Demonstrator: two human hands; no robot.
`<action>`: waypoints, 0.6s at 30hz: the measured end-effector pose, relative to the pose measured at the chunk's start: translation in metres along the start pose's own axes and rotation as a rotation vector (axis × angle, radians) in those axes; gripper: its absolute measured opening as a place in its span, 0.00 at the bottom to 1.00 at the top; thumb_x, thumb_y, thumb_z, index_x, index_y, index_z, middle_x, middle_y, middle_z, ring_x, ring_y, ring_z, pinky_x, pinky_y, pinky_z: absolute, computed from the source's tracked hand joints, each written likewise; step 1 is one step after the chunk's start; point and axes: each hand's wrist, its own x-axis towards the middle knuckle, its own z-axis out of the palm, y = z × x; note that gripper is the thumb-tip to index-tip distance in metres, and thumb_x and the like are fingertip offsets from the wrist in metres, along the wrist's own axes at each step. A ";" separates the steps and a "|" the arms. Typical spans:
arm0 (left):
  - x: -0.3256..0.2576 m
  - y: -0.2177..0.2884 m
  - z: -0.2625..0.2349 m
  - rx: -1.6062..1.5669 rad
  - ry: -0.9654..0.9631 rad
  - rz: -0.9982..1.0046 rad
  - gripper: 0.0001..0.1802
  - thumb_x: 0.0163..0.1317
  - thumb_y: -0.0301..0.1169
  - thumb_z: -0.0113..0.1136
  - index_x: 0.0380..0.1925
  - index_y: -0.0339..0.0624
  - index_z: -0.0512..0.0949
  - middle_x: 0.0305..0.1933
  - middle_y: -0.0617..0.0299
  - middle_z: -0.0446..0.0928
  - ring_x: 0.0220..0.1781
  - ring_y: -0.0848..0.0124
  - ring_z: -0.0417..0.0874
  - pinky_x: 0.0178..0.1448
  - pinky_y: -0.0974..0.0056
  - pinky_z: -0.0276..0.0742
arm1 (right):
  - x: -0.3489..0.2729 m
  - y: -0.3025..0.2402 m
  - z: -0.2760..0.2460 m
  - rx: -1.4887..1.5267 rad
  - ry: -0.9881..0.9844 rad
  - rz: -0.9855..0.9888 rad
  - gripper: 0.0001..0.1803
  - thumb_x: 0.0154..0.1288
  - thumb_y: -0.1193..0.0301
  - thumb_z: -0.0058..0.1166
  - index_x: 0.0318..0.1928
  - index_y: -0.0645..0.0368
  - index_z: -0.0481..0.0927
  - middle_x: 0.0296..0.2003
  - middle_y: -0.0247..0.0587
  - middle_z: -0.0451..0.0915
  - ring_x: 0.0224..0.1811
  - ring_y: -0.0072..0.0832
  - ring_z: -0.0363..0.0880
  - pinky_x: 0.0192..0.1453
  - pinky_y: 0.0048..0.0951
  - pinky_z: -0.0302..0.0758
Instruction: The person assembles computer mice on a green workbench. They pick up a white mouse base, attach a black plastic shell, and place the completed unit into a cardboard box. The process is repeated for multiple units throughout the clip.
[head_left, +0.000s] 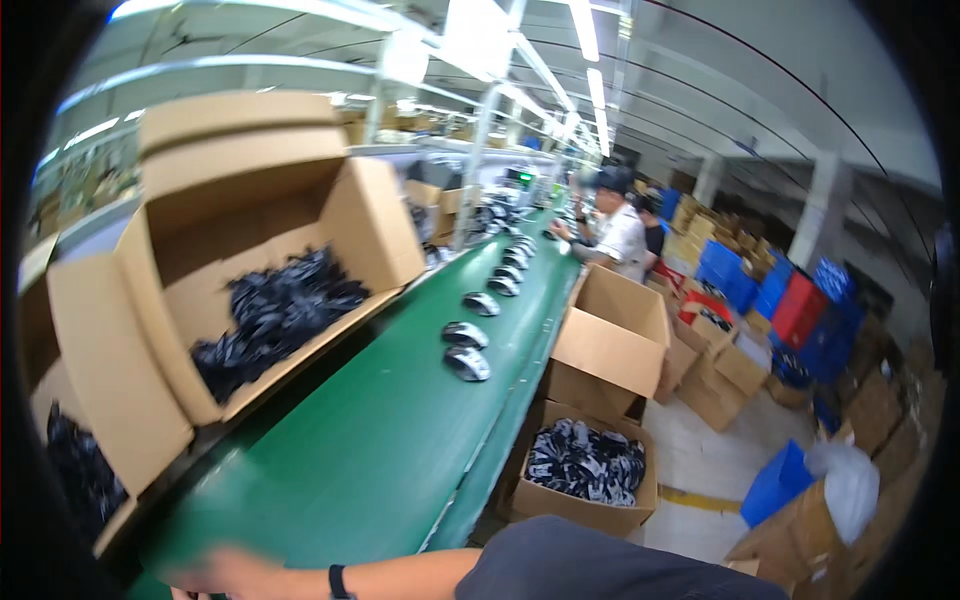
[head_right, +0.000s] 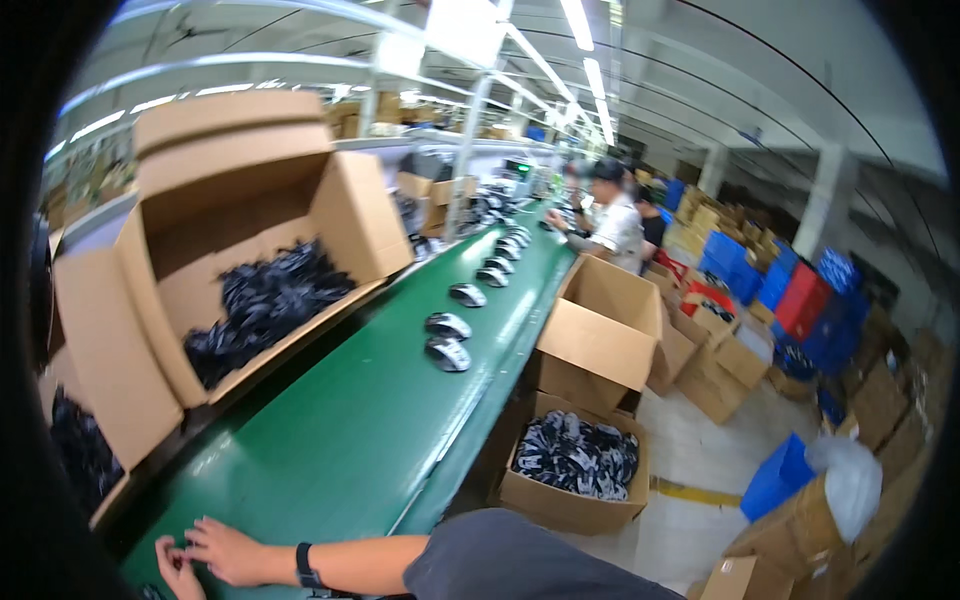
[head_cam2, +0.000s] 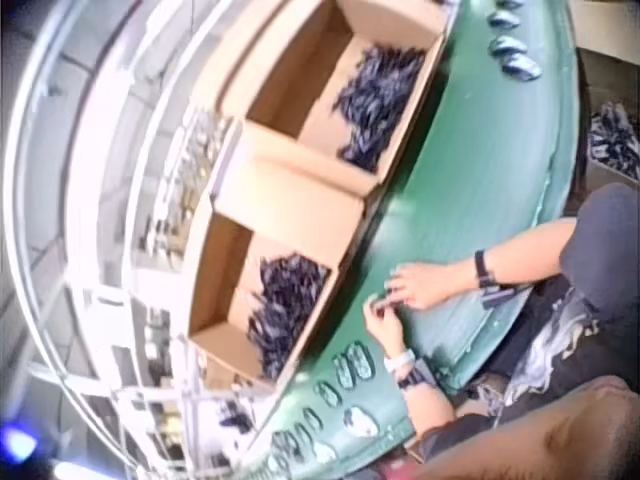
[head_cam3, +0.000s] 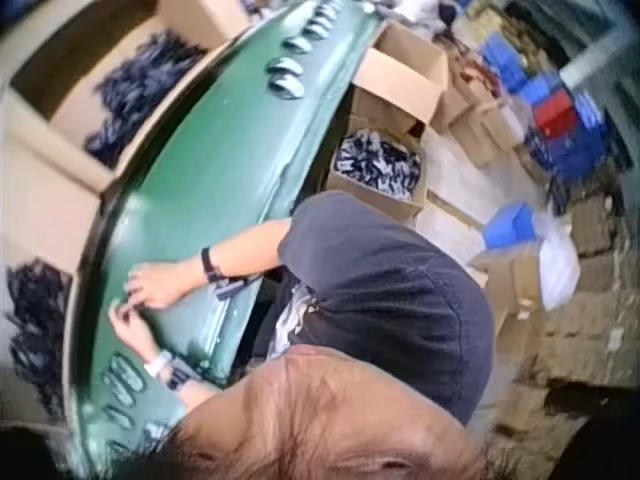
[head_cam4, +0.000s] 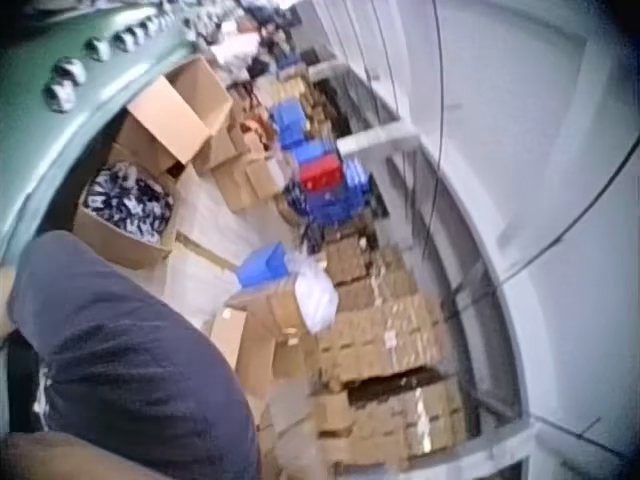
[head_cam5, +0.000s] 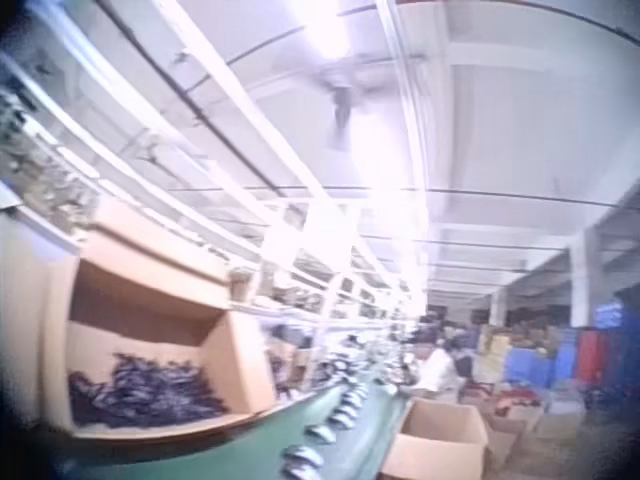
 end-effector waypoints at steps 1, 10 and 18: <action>-0.011 0.037 0.010 0.051 -0.043 -0.095 0.23 0.68 0.21 0.65 0.63 0.29 0.75 0.52 0.50 0.83 0.51 0.64 0.85 0.58 0.61 0.84 | -0.005 0.002 0.003 0.005 0.064 0.022 0.30 0.55 0.73 0.62 0.62 0.57 0.80 0.62 0.57 0.75 0.63 0.57 0.73 0.71 0.56 0.70; -0.024 0.071 0.018 0.143 -0.181 -0.031 0.24 0.64 0.13 0.57 0.60 0.34 0.79 0.52 0.58 0.82 0.52 0.66 0.82 0.63 0.63 0.77 | -0.013 0.015 -0.061 0.080 0.079 0.088 0.17 0.54 0.73 0.61 0.46 0.59 0.84 0.57 0.54 0.78 0.59 0.52 0.75 0.65 0.52 0.73; -0.021 0.052 0.020 0.122 -0.090 0.017 0.21 0.53 0.14 0.49 0.48 0.34 0.77 0.39 0.62 0.74 0.43 0.73 0.76 0.52 0.69 0.73 | -0.108 0.076 -0.241 -0.407 -0.124 0.272 0.28 0.69 0.65 0.60 0.69 0.52 0.78 0.68 0.52 0.75 0.72 0.51 0.72 0.80 0.60 0.64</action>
